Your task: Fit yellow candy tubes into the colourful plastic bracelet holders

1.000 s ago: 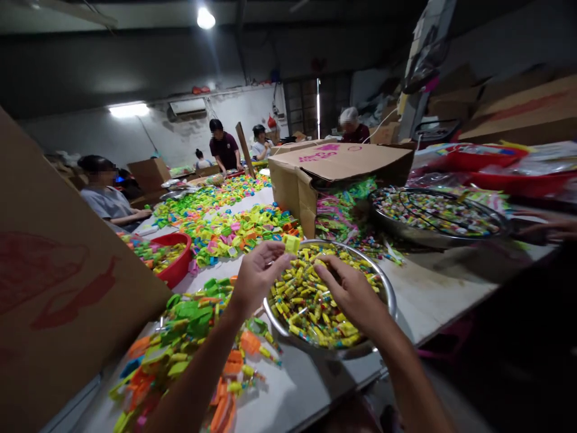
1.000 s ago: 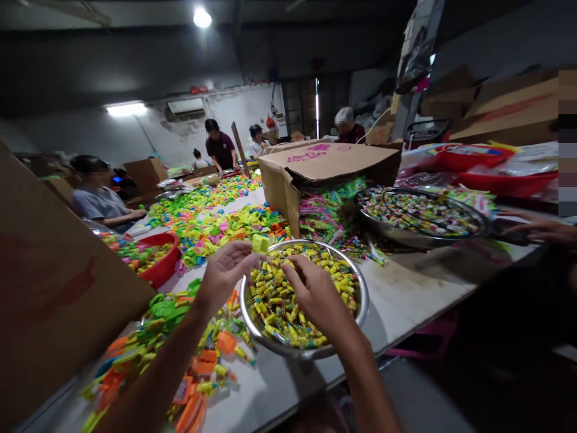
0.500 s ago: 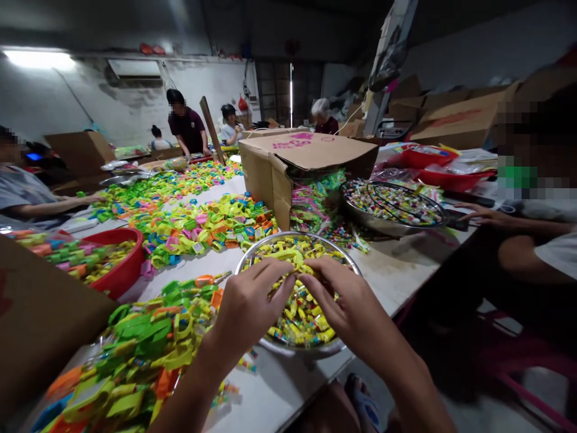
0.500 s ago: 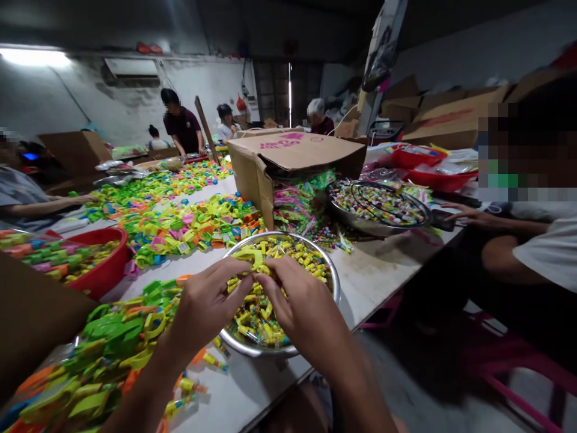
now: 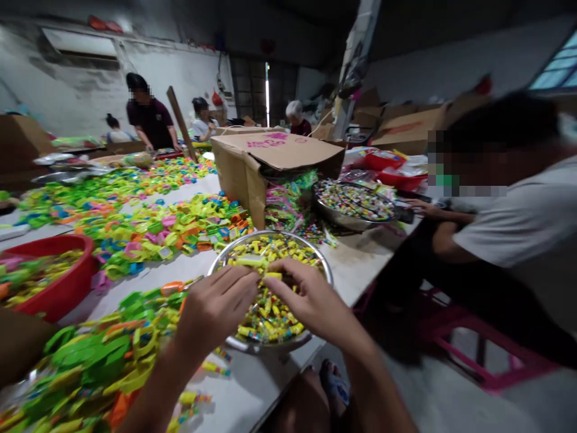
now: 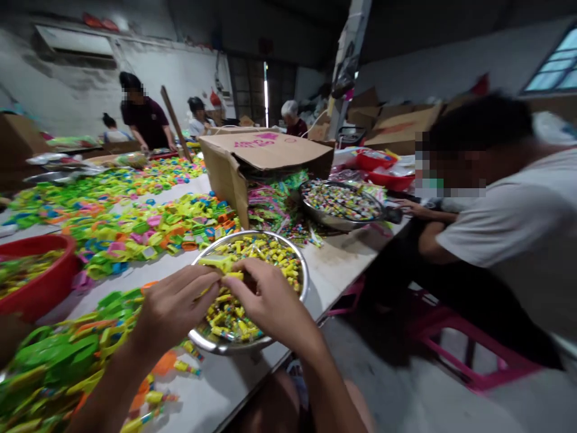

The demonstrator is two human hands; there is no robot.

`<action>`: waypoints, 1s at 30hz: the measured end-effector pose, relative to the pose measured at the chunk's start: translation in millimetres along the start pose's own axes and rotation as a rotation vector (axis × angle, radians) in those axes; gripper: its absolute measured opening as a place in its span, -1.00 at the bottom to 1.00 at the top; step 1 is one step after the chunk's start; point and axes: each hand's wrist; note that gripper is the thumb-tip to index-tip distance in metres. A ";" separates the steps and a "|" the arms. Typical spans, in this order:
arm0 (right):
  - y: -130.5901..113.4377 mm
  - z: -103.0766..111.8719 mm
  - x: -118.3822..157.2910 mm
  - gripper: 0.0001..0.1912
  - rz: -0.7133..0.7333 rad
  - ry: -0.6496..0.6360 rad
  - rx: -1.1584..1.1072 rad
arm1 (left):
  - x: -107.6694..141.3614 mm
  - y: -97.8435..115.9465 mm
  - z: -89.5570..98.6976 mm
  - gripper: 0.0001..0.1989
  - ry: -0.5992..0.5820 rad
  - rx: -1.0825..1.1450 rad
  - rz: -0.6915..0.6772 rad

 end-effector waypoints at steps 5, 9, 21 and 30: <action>-0.3 1.5 1.0 -0.78 0.026 0.018 -0.034 | 1.6 -7.8 3.8 -0.80 -0.026 -0.067 -0.119; -0.8 6.4 2.0 -0.77 0.059 0.055 0.030 | -3.7 -5.6 5.6 -0.77 -0.036 -0.107 -0.229; 41.6 -51.4 18.2 -0.64 -0.003 -0.288 0.579 | 123.2 -27.4 94.5 -0.74 -0.266 -0.372 0.457; 82.3 -62.6 0.7 -0.65 0.106 -0.416 0.811 | 105.9 -50.2 117.7 -0.65 -0.369 -0.164 0.661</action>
Point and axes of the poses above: each hand's wrist, its own x-axis away from the middle knuckle, its own z-axis out of the back of the hand, y = z × x
